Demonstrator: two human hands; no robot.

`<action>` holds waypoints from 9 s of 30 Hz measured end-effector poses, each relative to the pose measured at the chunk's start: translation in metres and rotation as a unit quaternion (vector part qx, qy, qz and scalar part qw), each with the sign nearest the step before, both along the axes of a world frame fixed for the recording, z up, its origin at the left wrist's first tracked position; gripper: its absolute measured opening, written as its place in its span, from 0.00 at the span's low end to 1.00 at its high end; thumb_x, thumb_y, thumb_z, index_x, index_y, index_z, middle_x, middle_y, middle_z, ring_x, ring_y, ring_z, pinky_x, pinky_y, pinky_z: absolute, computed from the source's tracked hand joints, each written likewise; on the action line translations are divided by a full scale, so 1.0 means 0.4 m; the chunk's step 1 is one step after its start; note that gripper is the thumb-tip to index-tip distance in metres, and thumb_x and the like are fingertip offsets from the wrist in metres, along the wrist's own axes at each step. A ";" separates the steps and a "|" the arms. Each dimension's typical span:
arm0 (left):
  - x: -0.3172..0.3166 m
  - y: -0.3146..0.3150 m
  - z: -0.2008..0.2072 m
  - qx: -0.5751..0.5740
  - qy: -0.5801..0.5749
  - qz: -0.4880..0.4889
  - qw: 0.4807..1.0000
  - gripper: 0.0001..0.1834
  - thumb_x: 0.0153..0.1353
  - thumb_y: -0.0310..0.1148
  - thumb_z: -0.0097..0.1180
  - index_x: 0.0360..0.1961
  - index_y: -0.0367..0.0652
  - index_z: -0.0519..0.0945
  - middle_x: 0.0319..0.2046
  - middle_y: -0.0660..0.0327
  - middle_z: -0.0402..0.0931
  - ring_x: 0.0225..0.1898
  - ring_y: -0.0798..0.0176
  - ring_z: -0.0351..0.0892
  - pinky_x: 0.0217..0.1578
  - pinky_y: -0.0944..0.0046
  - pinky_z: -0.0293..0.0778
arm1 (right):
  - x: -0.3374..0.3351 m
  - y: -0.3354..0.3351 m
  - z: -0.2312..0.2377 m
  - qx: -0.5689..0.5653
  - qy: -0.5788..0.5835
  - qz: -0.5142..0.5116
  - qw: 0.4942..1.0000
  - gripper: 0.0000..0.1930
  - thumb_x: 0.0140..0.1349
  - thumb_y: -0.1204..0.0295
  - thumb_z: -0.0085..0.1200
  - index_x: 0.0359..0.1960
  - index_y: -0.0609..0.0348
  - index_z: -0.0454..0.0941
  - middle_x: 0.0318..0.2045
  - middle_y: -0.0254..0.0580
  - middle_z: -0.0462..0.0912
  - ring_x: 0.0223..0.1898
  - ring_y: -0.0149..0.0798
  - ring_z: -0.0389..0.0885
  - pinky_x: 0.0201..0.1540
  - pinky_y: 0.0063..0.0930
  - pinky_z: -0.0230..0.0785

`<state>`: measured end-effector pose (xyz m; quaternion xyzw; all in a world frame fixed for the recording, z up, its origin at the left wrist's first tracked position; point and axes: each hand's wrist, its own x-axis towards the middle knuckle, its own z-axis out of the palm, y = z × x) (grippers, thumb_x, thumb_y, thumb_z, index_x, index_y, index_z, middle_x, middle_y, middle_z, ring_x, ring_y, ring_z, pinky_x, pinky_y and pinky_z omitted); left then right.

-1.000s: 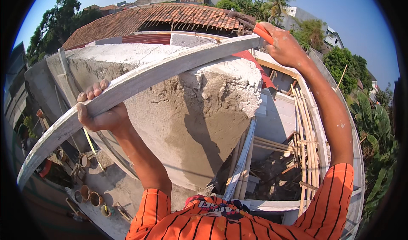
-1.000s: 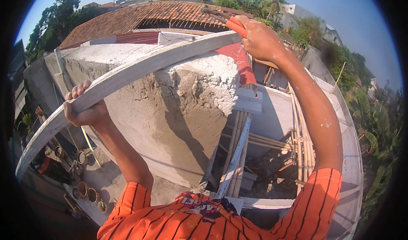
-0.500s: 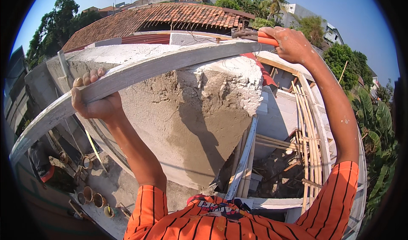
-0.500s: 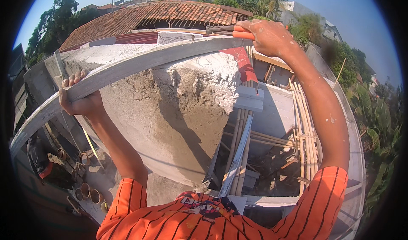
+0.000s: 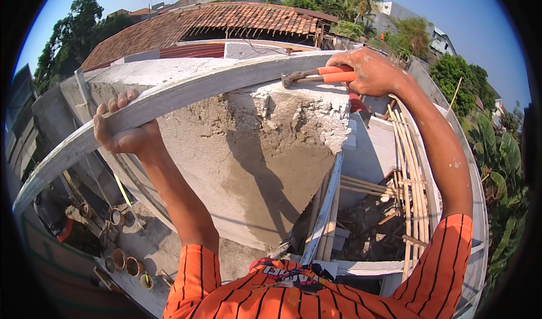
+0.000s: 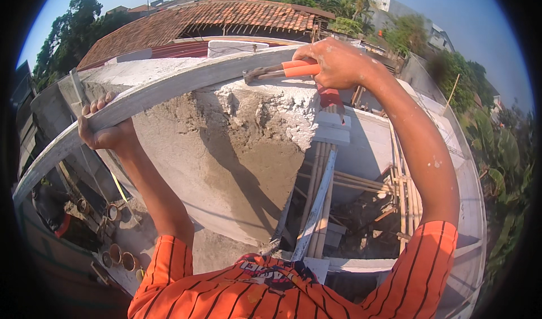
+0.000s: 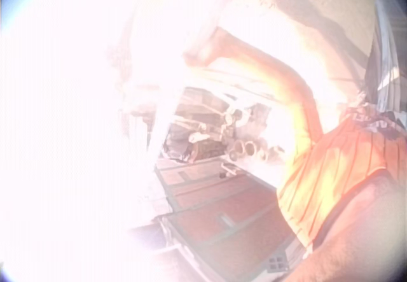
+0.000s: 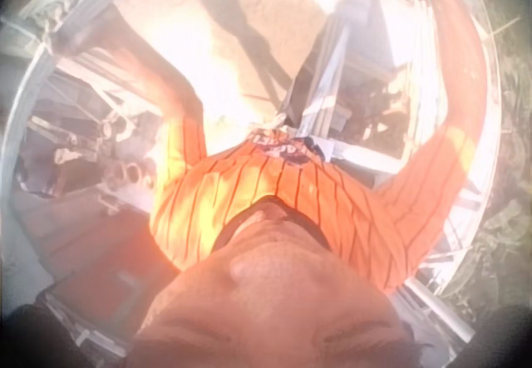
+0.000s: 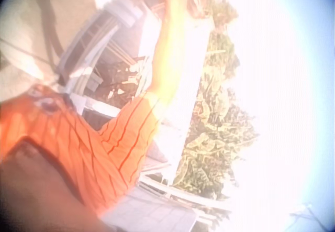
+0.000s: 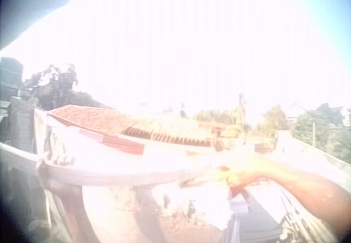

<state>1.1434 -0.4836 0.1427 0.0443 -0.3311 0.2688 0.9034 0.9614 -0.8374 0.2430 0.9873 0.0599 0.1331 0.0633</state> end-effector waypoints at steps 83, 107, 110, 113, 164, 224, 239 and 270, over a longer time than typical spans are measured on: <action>-0.095 0.016 0.006 0.032 -0.018 -0.006 0.999 0.14 0.52 0.44 0.54 0.33 0.46 0.74 0.25 0.63 0.72 0.29 0.65 0.74 0.41 0.56 0.71 | 0.301 0.072 0.048 -0.072 -0.013 0.114 0.991 0.18 0.55 0.62 0.44 0.24 0.67 0.77 0.23 0.57 0.78 0.26 0.54 0.76 0.35 0.46 0.67; -0.027 0.002 0.033 0.028 0.018 0.002 0.999 0.12 0.51 0.45 0.54 0.30 0.50 0.77 0.22 0.66 0.73 0.28 0.68 0.76 0.39 0.57 0.71 | 0.305 0.058 0.060 -0.004 -0.030 0.149 0.988 0.18 0.57 0.65 0.44 0.16 0.67 0.67 0.11 0.49 0.66 0.16 0.43 0.66 0.25 0.43 0.59; -0.030 0.017 -0.010 0.043 -0.012 -0.011 0.999 0.13 0.48 0.45 0.57 0.28 0.49 0.76 0.22 0.65 0.71 0.28 0.66 0.74 0.39 0.57 0.70 | 0.304 0.043 0.024 0.023 0.009 0.131 0.991 0.17 0.56 0.65 0.44 0.17 0.68 0.69 0.12 0.52 0.67 0.17 0.45 0.67 0.26 0.43 0.60; 0.001 0.007 0.023 0.019 -0.012 -0.025 0.999 0.12 0.49 0.46 0.56 0.28 0.50 0.76 0.22 0.66 0.72 0.28 0.66 0.75 0.39 0.57 0.70 | 0.313 0.046 0.070 0.007 -0.001 0.131 0.991 0.18 0.57 0.64 0.43 0.19 0.70 0.70 0.14 0.54 0.70 0.18 0.47 0.68 0.29 0.46 0.61; -0.202 -0.009 0.051 0.028 0.013 0.101 0.994 0.15 0.48 0.45 0.54 0.33 0.46 0.73 0.26 0.61 0.72 0.30 0.58 0.76 0.44 0.48 0.71 | -0.214 0.183 -0.071 0.078 0.005 -0.013 0.997 0.32 0.53 0.63 0.59 0.60 0.58 0.64 0.50 0.58 0.75 0.51 0.57 0.74 0.55 0.43 0.64; -0.294 -0.018 0.018 0.117 -0.158 0.082 0.977 0.09 0.49 0.34 0.53 0.31 0.46 0.82 0.31 0.62 0.81 0.40 0.61 0.78 0.53 0.50 0.65 | -0.056 0.070 -0.149 0.150 -0.150 -0.005 0.977 0.30 0.56 0.50 0.56 0.57 0.54 0.73 0.47 0.52 0.76 0.50 0.51 0.74 0.54 0.40 0.64; -0.308 -0.014 0.007 0.135 -0.186 0.083 0.970 0.08 0.50 0.33 0.52 0.31 0.46 0.81 0.30 0.62 0.79 0.41 0.61 0.76 0.53 0.53 0.63 | -0.058 0.088 -0.145 0.156 -0.142 -0.017 0.977 0.30 0.58 0.51 0.54 0.58 0.57 0.72 0.52 0.54 0.74 0.54 0.51 0.71 0.58 0.38 0.61; -0.315 -0.031 0.072 0.150 -0.181 0.109 0.966 0.11 0.51 0.32 0.52 0.37 0.44 0.77 0.34 0.60 0.80 0.44 0.58 0.75 0.55 0.50 0.62 | -0.065 0.088 -0.157 0.139 -0.161 -0.037 0.976 0.32 0.59 0.48 0.52 0.58 0.58 0.72 0.50 0.55 0.75 0.52 0.51 0.72 0.57 0.38 0.62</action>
